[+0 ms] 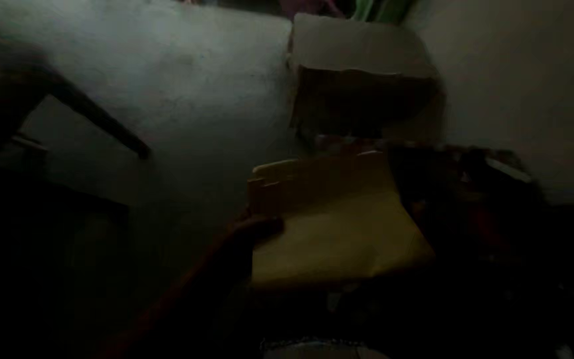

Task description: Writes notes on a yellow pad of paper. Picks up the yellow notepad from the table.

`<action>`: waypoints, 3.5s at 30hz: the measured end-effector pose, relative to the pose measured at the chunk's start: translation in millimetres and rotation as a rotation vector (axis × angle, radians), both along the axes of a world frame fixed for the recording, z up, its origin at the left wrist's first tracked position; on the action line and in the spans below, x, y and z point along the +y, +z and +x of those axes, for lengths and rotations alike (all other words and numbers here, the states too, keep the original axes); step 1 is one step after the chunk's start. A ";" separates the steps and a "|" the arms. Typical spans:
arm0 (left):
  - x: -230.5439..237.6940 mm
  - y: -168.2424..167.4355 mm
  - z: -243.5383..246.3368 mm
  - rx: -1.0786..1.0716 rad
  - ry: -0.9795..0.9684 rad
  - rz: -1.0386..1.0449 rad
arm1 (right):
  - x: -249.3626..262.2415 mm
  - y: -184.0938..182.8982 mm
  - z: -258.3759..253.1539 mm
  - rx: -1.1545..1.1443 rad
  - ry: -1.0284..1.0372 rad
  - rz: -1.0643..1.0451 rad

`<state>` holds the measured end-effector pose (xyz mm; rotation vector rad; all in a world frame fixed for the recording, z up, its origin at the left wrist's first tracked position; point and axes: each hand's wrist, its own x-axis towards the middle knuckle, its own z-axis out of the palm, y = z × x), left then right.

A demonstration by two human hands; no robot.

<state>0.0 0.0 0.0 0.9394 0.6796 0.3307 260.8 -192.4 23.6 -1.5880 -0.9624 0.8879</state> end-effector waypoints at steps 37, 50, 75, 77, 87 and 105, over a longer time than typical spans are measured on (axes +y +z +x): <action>705.1 -142.6 225.5 0.256 -0.258 -0.090 | 686.4 -112.2 202.8 0.208 -0.453 -0.406; 859.0 -210.4 619.0 0.309 -0.561 0.111 | 776.5 -193.9 494.9 0.123 -0.904 -0.432; 977.8 -394.9 940.6 -0.267 -0.569 1.503 | 932.3 -326.4 782.1 0.382 -0.997 0.084; 978.7 -400.1 940.0 -0.284 -0.565 1.528 | 947.0 -334.4 775.4 0.303 -0.940 0.120; 976.3 -424.3 939.3 -0.345 -0.545 1.491 | 981.5 -387.7 791.2 0.479 -0.793 0.280; 972.1 -430.8 941.2 -0.353 -0.468 1.446 | 1010.9 -385.2 782.3 -0.087 -0.917 0.150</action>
